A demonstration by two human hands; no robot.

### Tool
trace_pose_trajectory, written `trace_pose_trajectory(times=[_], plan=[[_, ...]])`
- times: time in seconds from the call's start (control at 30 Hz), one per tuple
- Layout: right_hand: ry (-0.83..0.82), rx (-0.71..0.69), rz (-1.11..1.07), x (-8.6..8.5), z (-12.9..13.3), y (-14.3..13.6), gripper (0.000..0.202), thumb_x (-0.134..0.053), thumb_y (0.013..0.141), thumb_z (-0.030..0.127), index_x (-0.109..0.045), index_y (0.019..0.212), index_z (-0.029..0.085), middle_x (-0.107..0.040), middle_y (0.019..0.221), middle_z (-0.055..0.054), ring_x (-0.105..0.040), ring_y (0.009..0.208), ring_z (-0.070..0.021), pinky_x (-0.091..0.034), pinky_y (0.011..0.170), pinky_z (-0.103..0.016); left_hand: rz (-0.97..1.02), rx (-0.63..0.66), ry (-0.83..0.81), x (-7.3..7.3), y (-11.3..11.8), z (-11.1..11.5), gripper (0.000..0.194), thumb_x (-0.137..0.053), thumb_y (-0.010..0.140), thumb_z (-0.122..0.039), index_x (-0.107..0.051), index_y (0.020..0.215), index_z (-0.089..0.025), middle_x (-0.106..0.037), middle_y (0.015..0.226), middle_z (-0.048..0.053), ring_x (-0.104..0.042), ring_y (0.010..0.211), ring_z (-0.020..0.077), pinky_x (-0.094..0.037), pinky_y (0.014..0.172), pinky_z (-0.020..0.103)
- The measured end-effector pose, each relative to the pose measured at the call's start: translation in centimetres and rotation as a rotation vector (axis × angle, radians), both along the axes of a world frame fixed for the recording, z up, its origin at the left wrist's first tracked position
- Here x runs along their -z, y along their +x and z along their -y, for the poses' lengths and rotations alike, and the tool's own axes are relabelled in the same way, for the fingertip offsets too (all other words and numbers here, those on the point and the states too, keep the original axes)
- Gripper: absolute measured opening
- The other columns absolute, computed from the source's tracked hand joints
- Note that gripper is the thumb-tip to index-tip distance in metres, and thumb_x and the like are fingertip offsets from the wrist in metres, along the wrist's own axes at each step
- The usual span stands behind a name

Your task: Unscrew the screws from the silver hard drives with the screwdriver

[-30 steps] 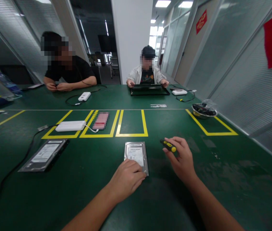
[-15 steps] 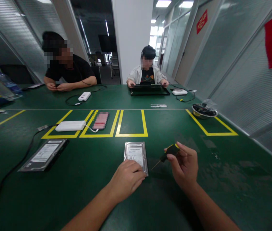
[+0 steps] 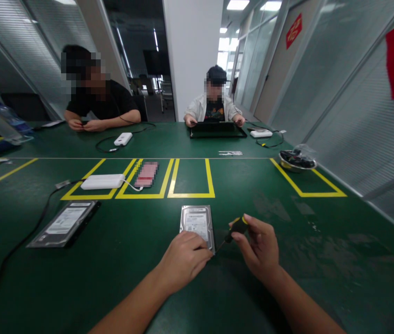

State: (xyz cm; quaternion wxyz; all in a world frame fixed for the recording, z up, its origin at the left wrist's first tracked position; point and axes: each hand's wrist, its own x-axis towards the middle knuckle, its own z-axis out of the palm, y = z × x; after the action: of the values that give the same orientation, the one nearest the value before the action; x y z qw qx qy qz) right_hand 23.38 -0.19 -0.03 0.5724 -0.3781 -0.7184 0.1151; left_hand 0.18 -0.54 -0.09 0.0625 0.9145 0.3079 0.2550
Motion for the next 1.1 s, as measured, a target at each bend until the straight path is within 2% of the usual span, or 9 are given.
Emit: trace_pose_trajectory(times=[0.4, 0.73, 0.83, 0.93, 1.0, 1.1], plan=[[0.033, 0.009, 0.058, 0.0, -0.2, 0.1, 0.056, -0.068, 0.087, 0.015, -0.043, 0.136, 0.026, -0.068, 0.103, -0.01, -0.073, 0.09, -0.0238, -0.062, 0.074, -0.038, 0.002, -0.005, 0.009, 0.2, 0.0, -0.1, 0.011, -0.058, 0.091, -0.018, -0.067, 0.095, -0.024, -0.066, 0.087, 0.0, -0.056, 0.081, 0.0177, -0.038, 0.072, 0.032], [0.051, -0.112, 0.118, -1.2, 0.0, 0.4, 0.056, -0.067, 0.086, 0.015, -0.043, 0.136, 0.027, -0.07, 0.107, -0.009, -0.072, 0.095, -0.0227, -0.061, 0.079, -0.037, 0.006, 0.003, 0.033, 0.0, 0.0, -0.1, 0.013, -0.056, 0.093, -0.02, -0.069, 0.094, -0.024, -0.066, 0.086, 0.0, -0.057, 0.081, 0.0178, -0.04, 0.073, 0.033], [0.039, -0.154, 0.15, -2.2, 0.2, 0.2, 0.054, -0.067, 0.085, 0.016, -0.045, 0.133, 0.026, -0.07, 0.106, -0.009, -0.071, 0.093, -0.0216, -0.06, 0.079, -0.037, 0.013, -0.003, 0.027, 0.0, 0.0, -0.1, 0.014, -0.056, 0.093, -0.02, -0.069, 0.094, -0.023, -0.066, 0.088, 0.001, -0.058, 0.082, 0.0178, -0.041, 0.074, 0.033], [0.012, -0.232, 0.186, -4.2, 0.4, -0.3, 0.052, -0.065, 0.086, 0.016, -0.045, 0.133, 0.026, -0.069, 0.107, -0.009, -0.069, 0.094, -0.021, -0.059, 0.079, -0.037, 0.019, -0.009, 0.014, 0.0, 0.0, -0.1, 0.014, -0.056, 0.092, -0.021, -0.07, 0.094, -0.023, -0.067, 0.089, 0.002, -0.059, 0.083, 0.0182, -0.042, 0.074, 0.033], [0.023, -0.302, 0.199, -5.6, 0.5, -0.7, 0.045, -0.062, 0.087, 0.015, -0.048, 0.129, 0.026, -0.066, 0.108, -0.008, -0.066, 0.097, -0.0208, -0.057, 0.08, -0.037, 0.023, -0.013, 0.007, 0.0, 0.0, -0.1, 0.013, -0.057, 0.092, -0.021, -0.07, 0.093, -0.023, -0.067, 0.089, 0.002, -0.059, 0.083, 0.0184, -0.042, 0.075, 0.033], [0.03, -0.313, 0.236, -7.3, 0.7, -1.2, 0.032, -0.064, 0.087, 0.016, -0.055, 0.116, 0.024, -0.061, 0.102, -0.007, -0.062, 0.093, -0.0186, -0.055, 0.077, -0.032, 0.031, -0.015, 0.002, 0.1, 0.1, -0.1, 0.011, -0.058, 0.091, -0.021, -0.069, 0.091, -0.022, -0.068, 0.089, 0.002, -0.059, 0.082, 0.0184, -0.042, 0.075, 0.033]])
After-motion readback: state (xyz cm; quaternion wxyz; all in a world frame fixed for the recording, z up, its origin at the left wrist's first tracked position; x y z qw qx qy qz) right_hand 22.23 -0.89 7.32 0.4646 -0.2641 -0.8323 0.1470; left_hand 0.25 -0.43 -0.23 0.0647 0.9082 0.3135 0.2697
